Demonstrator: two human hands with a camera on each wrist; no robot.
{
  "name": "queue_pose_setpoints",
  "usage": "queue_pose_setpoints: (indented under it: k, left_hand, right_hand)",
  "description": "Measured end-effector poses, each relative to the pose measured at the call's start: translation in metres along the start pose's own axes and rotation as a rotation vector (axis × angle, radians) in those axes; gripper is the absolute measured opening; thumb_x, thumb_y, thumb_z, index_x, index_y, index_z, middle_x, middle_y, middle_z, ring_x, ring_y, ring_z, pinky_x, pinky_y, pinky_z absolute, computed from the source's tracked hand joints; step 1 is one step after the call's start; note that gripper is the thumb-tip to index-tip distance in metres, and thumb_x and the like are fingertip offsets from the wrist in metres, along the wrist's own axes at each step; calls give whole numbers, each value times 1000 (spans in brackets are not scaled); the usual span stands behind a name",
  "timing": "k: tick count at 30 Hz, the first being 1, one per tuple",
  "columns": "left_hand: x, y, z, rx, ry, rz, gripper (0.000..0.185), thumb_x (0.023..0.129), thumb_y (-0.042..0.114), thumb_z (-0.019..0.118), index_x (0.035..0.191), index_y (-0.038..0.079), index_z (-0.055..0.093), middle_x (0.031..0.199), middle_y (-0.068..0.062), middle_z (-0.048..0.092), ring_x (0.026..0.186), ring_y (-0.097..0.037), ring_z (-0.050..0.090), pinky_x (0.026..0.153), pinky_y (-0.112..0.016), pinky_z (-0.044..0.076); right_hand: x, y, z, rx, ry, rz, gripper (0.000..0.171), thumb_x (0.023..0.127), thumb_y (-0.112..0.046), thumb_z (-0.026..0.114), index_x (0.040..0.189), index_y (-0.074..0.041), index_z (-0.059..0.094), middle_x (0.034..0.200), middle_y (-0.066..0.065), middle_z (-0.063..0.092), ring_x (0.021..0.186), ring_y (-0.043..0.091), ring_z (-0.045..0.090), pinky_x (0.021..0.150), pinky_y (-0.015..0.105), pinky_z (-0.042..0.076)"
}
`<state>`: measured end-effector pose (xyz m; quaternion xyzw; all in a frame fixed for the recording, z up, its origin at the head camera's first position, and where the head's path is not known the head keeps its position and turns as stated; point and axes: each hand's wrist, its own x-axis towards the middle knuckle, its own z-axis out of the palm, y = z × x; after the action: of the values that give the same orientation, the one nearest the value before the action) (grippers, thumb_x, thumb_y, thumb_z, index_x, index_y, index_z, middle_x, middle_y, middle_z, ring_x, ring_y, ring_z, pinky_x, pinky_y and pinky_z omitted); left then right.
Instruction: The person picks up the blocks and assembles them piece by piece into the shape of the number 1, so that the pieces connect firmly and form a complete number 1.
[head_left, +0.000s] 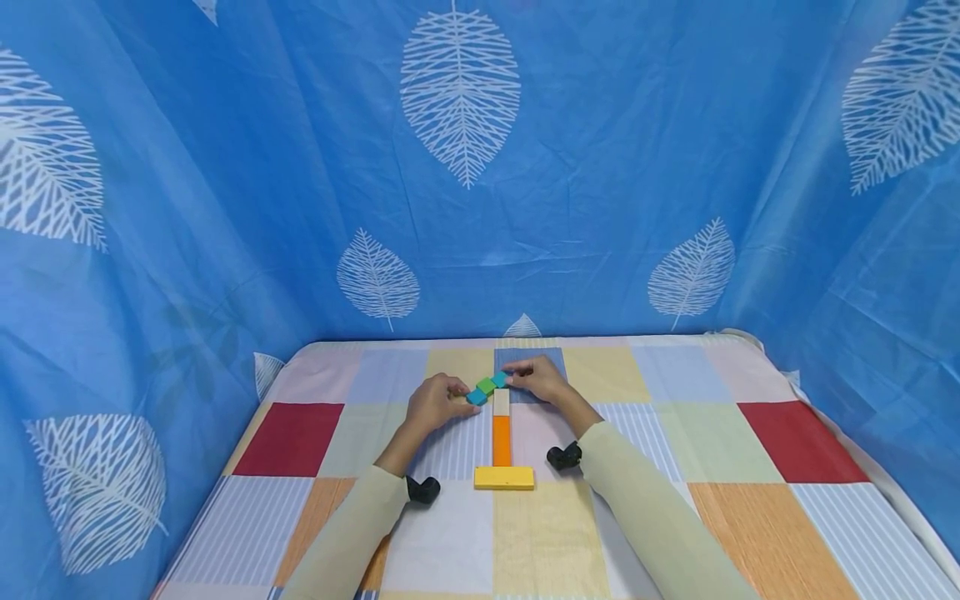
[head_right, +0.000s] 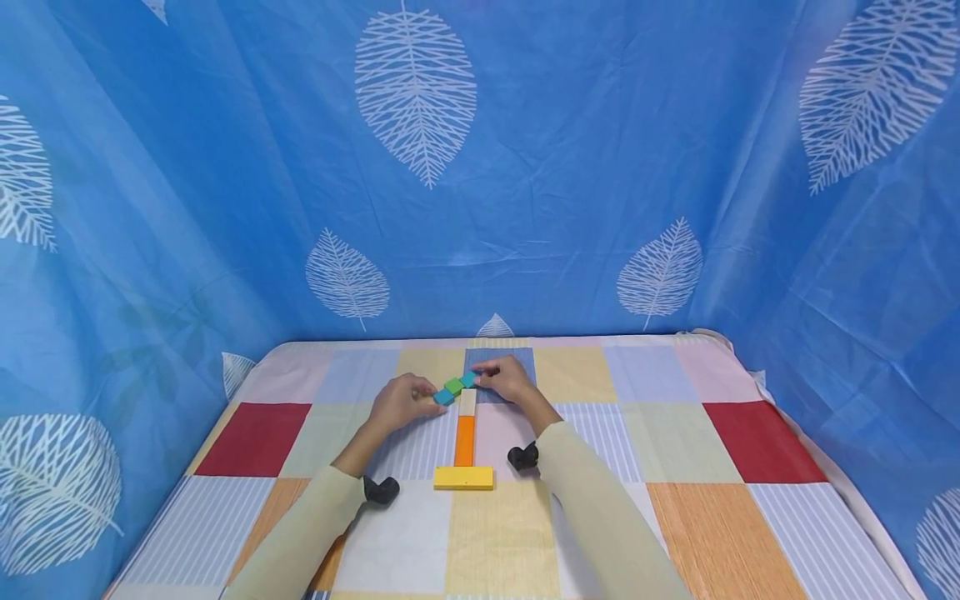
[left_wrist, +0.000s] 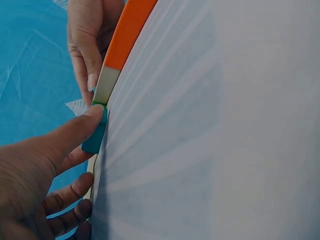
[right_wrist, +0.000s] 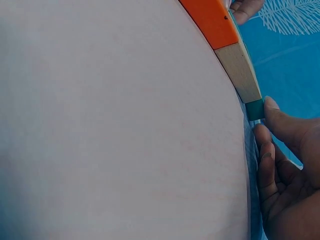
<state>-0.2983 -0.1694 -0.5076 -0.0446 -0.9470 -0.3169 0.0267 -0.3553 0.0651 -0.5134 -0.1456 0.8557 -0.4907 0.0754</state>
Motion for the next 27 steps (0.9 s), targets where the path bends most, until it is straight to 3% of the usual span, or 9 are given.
queue_pose_setpoints:
  k: [7,11,15,19,23,27]
  left_hand:
    - [1,-3,-6,-13,-25,34,38,74,40,91,101,16,81,91,4,68,79,-15,55,73,-32,48]
    - [4,-4,-12,-87,-47,95,39,78,35,89,109,14,80,97,-2,74,82,-17,62,75,-36,53]
    - [8,-8,-18,-197,-74,116,38,83,29,86,115,10,77,102,-5,75,89,-21,67,81,-39,57]
    - [9,-14,-24,-254,-78,126,35,88,24,82,117,7,76,105,-8,74,93,-24,69,86,-42,57]
    - [7,-21,-32,-240,-55,134,30,93,23,75,117,4,75,110,-11,74,94,-25,69,85,-42,56]
    - [8,-24,-50,-231,-33,132,30,97,21,71,119,1,74,113,-13,73,93,-27,68,83,-43,56]
  right_hand:
    - [-1,1,-4,-31,-17,11,32,99,-17,68,129,-7,71,110,10,72,104,23,62,90,38,50]
    - [0,4,-13,-34,-11,23,33,101,-21,64,131,-6,69,121,14,69,101,25,63,84,38,52]
    - [2,10,-22,28,10,40,35,104,-23,60,132,-3,67,112,13,72,90,20,62,74,30,52]
    - [3,9,-31,161,45,73,39,104,-27,60,130,1,66,101,12,73,86,19,64,69,29,55]
    - [0,-3,-44,235,62,69,42,104,-31,59,131,1,66,103,20,71,88,31,66,73,38,58]
    - [-5,-19,-59,227,36,40,43,106,-34,55,133,-2,65,113,30,66,100,44,63,83,52,55]
